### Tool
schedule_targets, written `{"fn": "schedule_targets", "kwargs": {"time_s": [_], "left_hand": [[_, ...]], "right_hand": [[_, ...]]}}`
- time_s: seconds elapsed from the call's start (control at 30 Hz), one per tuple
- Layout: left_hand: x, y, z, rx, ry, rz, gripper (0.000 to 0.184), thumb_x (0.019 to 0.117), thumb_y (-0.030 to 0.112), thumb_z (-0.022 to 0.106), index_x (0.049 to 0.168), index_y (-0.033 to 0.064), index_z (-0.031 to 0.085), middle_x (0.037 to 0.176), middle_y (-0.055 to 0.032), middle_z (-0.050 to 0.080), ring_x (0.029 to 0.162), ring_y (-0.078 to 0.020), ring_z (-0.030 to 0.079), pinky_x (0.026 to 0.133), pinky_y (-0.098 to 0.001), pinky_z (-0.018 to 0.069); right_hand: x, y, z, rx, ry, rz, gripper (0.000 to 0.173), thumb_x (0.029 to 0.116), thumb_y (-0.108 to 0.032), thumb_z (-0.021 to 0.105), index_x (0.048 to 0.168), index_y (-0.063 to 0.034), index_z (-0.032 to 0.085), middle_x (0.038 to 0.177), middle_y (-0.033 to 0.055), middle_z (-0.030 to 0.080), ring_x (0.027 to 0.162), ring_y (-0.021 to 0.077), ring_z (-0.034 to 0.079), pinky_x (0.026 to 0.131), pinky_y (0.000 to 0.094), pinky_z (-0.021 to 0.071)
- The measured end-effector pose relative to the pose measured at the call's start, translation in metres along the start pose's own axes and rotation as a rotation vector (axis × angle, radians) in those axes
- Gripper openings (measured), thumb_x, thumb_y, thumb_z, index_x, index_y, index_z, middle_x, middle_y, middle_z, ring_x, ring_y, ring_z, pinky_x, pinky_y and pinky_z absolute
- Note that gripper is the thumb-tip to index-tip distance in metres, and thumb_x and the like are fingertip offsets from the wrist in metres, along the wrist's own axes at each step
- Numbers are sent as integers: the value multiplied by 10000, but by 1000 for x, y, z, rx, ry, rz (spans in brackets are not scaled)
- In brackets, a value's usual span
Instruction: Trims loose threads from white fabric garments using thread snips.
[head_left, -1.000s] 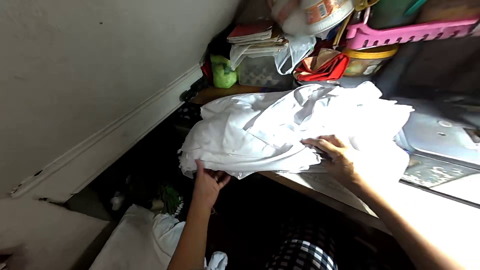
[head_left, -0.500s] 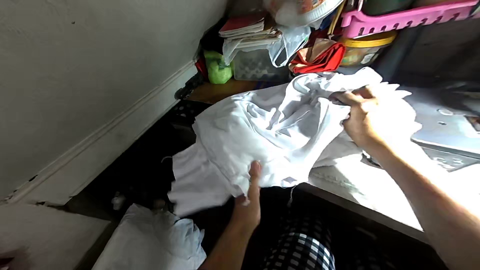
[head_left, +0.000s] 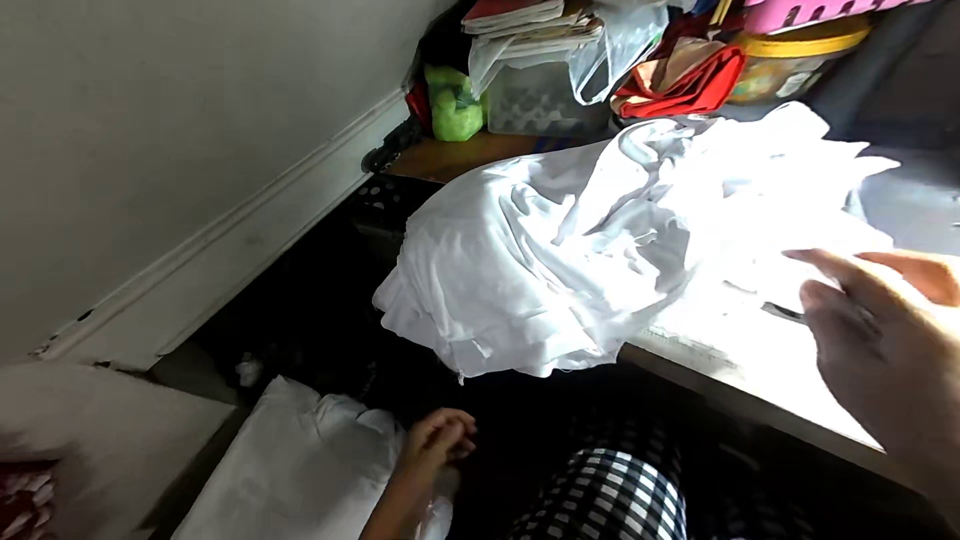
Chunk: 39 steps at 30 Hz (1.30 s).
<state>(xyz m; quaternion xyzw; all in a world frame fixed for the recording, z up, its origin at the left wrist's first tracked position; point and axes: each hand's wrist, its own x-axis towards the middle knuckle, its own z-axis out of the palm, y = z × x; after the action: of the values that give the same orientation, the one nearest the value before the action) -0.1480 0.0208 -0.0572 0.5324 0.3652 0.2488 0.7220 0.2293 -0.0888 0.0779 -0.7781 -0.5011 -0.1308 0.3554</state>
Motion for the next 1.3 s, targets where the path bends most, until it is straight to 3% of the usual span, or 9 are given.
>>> {"fn": "schedule_targets", "kwargs": {"time_s": [0.1,0.2,0.27,0.33,0.43,0.57,0.93,1.1,1.3], "left_hand": [[-3,28,-16,-6,246,224,306,1083,258,434,1137,40,641,963,9,665,808,-89,655,746,-277,581],[10,73,-10,234,337,332,415,1072,343,434,1196,0,632,978,11,631,804,-49,617,729,-238,551],[23,92,-1,359,395,330,397,1033,337,518,1183,1,667,1027,-41,639,841,-73,620,768,-264,542],[32,99,6,436,401,358,284,1006,288,604,1062,34,719,971,-36,662,845,-74,632,767,-259,541],[28,98,10,434,332,408,220,1010,223,600,954,59,736,897,3,671,804,-37,630,735,-201,534],[14,92,6,183,273,379,209,1036,152,530,942,43,682,821,21,630,730,-50,600,698,-209,519],[10,91,6,23,236,361,161,982,114,619,856,58,701,758,39,637,700,-28,591,682,-182,505],[13,77,-12,264,102,256,139,981,164,633,920,67,712,893,46,648,816,-7,606,757,-183,514],[41,64,-31,432,350,222,255,1036,180,540,1122,-20,673,1056,-94,674,919,-122,663,823,-294,563]], "right_hand": [[-49,-41,3,397,-143,17,360,1074,-223,425,1232,30,625,825,28,597,675,18,538,595,211,485],[-72,-84,31,725,-469,-39,436,1091,-434,415,1256,-128,679,813,-43,636,649,-27,528,593,191,477],[-77,-106,55,795,-552,-113,560,1071,-585,334,1332,-214,662,925,-28,659,728,11,564,660,238,505],[-72,-127,66,695,-534,-190,569,1084,-575,285,1347,-237,658,1096,12,713,876,90,664,733,345,558],[-58,-147,78,280,-297,-371,461,1070,-496,398,1131,-168,716,853,36,661,670,186,648,508,365,506],[-49,-155,98,-44,-138,-556,366,1019,-429,490,943,-142,703,739,29,650,608,215,655,482,348,510],[-40,-182,126,-31,-150,-783,174,990,-70,508,1039,-80,674,789,53,650,667,221,656,561,335,534],[-63,-166,136,64,-299,-604,240,1030,-238,492,987,-95,679,787,61,677,624,243,685,490,397,549],[-85,-138,131,301,-542,-239,367,1040,-362,517,1199,-82,694,939,123,740,765,301,737,628,507,591]]}}
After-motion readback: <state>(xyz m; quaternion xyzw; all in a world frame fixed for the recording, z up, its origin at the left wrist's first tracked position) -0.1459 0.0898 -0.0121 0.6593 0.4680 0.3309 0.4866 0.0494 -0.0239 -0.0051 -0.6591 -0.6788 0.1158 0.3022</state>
